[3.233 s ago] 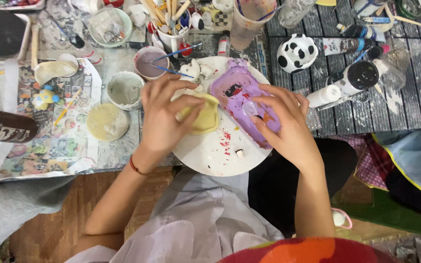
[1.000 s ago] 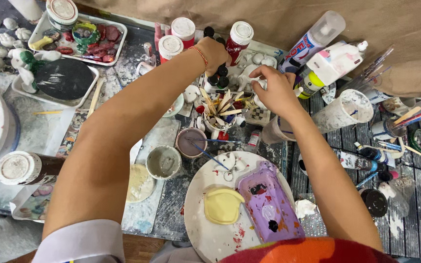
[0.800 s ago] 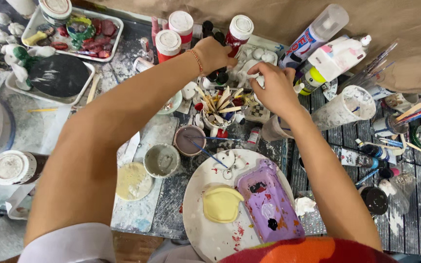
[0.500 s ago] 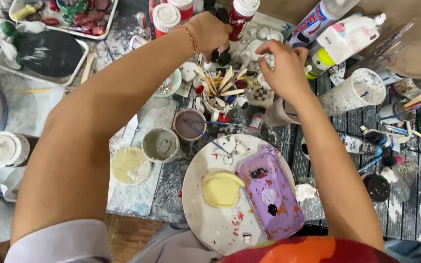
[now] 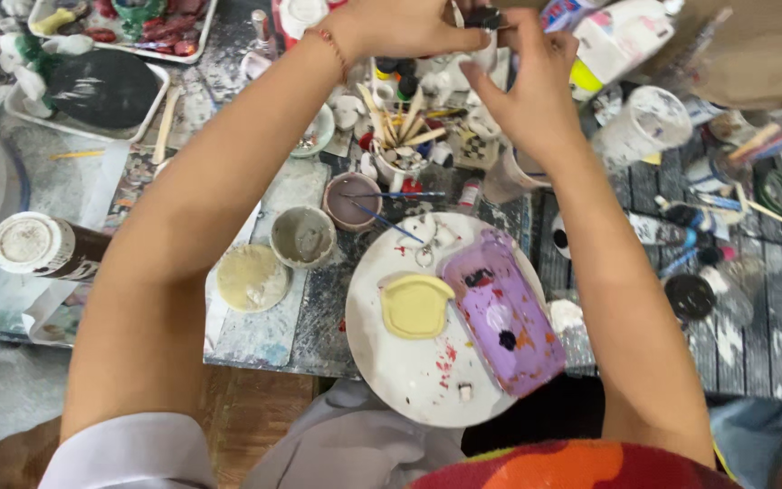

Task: The person paints small white ceramic figurines using a fine brush and various paint colors. They dip the brush into a palette, apply paint to the figurines, and occasionally clean the brush with a tissue.

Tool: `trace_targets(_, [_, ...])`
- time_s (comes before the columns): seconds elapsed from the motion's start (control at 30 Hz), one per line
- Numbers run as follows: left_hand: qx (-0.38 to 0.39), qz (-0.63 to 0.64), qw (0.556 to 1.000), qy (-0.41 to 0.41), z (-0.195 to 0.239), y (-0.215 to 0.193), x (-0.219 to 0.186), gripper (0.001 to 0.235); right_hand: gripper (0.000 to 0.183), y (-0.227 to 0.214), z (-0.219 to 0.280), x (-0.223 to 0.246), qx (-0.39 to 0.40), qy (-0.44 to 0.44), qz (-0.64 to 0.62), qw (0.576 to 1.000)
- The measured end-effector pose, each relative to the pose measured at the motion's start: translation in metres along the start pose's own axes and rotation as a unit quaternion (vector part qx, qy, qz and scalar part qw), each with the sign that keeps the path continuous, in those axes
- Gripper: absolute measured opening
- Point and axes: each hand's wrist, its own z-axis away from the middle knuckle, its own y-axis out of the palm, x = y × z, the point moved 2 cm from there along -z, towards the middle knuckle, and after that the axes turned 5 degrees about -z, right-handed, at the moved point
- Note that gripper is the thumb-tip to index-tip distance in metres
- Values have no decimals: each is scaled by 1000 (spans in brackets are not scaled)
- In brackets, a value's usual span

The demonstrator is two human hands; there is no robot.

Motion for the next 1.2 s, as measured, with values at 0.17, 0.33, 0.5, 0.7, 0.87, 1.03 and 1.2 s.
trace_targets(0.17, [-197,105,964,144,27,32,-77,34,48,-44,29,32,-53,82,-26,995])
trace_targets(0.33, [-203,122,952,196,74,50,-122,33,41,-79,83,90,-30,56,11,998])
trace_targets(0.5, [-215,105,956,167,132,44,-135,38,35,-69,95,114,-22,62,-62,996])
trace_targets(0.7, [-259,148,951,83,188,40,-128,35,23,-3,89,102,81,26,40,996])
trace_targets(0.87, [-238,181,954,17,232,39,-119,39,28,34,98,103,135,14,75,988])
trace_targets(1.03, [-235,228,945,4,254,45,-115,40,26,63,95,107,169,15,63,983])
trace_targets(1.2, [-254,207,945,-13,266,48,-116,37,17,69,85,110,190,11,85,978])
